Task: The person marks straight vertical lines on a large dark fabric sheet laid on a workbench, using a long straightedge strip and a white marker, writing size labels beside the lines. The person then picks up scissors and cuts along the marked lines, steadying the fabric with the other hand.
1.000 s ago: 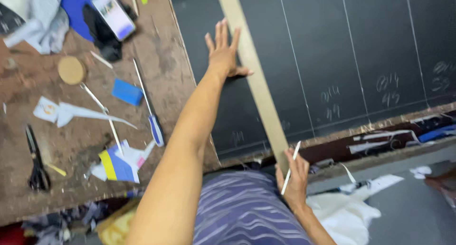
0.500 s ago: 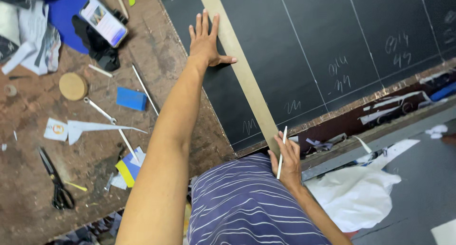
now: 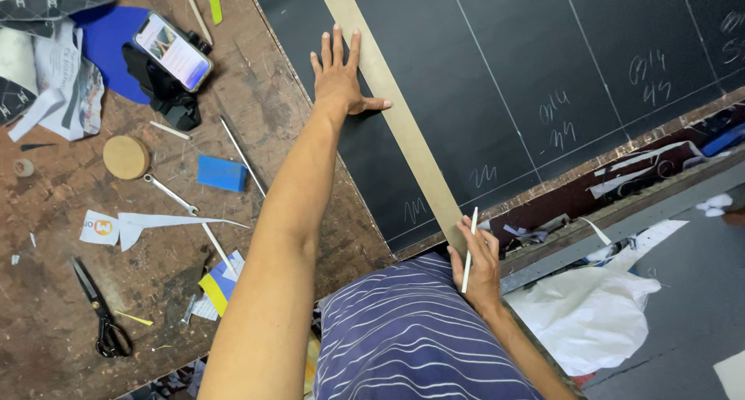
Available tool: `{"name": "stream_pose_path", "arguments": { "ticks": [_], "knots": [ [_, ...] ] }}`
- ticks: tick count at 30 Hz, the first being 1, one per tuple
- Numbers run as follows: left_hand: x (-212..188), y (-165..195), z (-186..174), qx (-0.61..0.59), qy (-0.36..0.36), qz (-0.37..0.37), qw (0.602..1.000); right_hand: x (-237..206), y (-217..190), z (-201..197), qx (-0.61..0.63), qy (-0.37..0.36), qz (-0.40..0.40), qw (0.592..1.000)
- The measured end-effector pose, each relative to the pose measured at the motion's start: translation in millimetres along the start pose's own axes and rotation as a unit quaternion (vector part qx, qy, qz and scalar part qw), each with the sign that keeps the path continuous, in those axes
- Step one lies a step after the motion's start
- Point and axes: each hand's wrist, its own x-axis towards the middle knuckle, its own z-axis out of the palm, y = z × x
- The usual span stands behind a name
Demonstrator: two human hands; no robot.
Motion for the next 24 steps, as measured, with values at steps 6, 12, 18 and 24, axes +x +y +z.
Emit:
{"name": "stream_pose_path", "arguments": {
  "ticks": [6,12,18,24],
  "knots": [
    [3,1,1,0.012,-0.013,-0.007,1.0,-2,3,3,-0.004,-0.001,-0.005,1.0],
    [2,1,2,0.008,-0.006,-0.009,1.0,-3,8,4,-0.004,-0.006,-0.013,1.0],
    [1,-1,3,-0.004,0.01,0.008,1.0,-3,11,4,-0.004,-0.008,-0.017,1.0],
    [3,-2,6,-0.019,0.018,0.015,1.0,-5,13,4,-0.009,-0.007,-0.016,1.0]
  ]
}}
